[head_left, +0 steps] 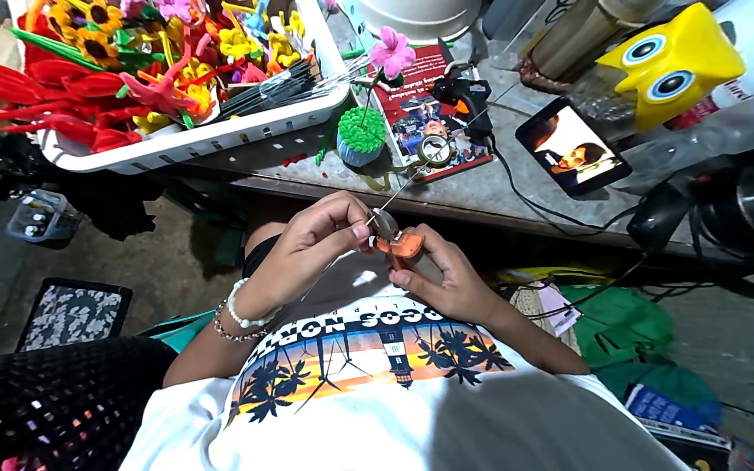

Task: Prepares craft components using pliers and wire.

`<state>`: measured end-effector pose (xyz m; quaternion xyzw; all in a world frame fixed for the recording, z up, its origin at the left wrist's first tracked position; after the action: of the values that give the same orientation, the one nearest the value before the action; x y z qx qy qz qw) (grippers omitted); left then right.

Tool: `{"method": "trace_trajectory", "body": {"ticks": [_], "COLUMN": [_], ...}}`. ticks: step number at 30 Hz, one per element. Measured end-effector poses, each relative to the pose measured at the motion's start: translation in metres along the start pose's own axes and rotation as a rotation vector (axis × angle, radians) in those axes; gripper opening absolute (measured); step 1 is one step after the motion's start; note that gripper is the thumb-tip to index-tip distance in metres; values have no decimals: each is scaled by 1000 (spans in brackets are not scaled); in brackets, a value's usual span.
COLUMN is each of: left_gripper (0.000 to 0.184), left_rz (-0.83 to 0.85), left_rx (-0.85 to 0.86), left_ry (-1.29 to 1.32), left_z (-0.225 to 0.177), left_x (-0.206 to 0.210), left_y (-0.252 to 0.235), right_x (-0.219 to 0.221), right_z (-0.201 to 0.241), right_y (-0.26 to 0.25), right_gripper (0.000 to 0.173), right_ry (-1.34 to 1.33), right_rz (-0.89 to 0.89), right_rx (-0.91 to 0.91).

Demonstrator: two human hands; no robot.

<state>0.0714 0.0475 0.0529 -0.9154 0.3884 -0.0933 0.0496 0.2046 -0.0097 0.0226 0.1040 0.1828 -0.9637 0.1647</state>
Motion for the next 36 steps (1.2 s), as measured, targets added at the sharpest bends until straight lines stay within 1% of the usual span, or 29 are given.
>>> {"method": "trace_trajectory", "body": {"ticks": [36], "left_gripper": [16], "left_rz": [23], "left_rx": [0], "left_ry": [13], "left_z": [0], "left_x": [2], "left_y": [1], "right_x": [1], "right_z": [2], "right_y": [1], "right_gripper": [36], "right_ry": [33], "right_rz": [-1], "right_rx": [-28]}}
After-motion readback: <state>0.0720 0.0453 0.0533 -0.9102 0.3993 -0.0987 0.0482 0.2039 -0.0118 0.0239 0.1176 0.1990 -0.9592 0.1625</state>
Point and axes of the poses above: each hand's wrist, its own y-axis away from the middle knuckle, its own x-axis out of the palm, z = x × y, the point moved 10 cm from there along -y, towards the middle knuckle, and after that the axes turned 6 degrees about -x, right-handed, at the moved point
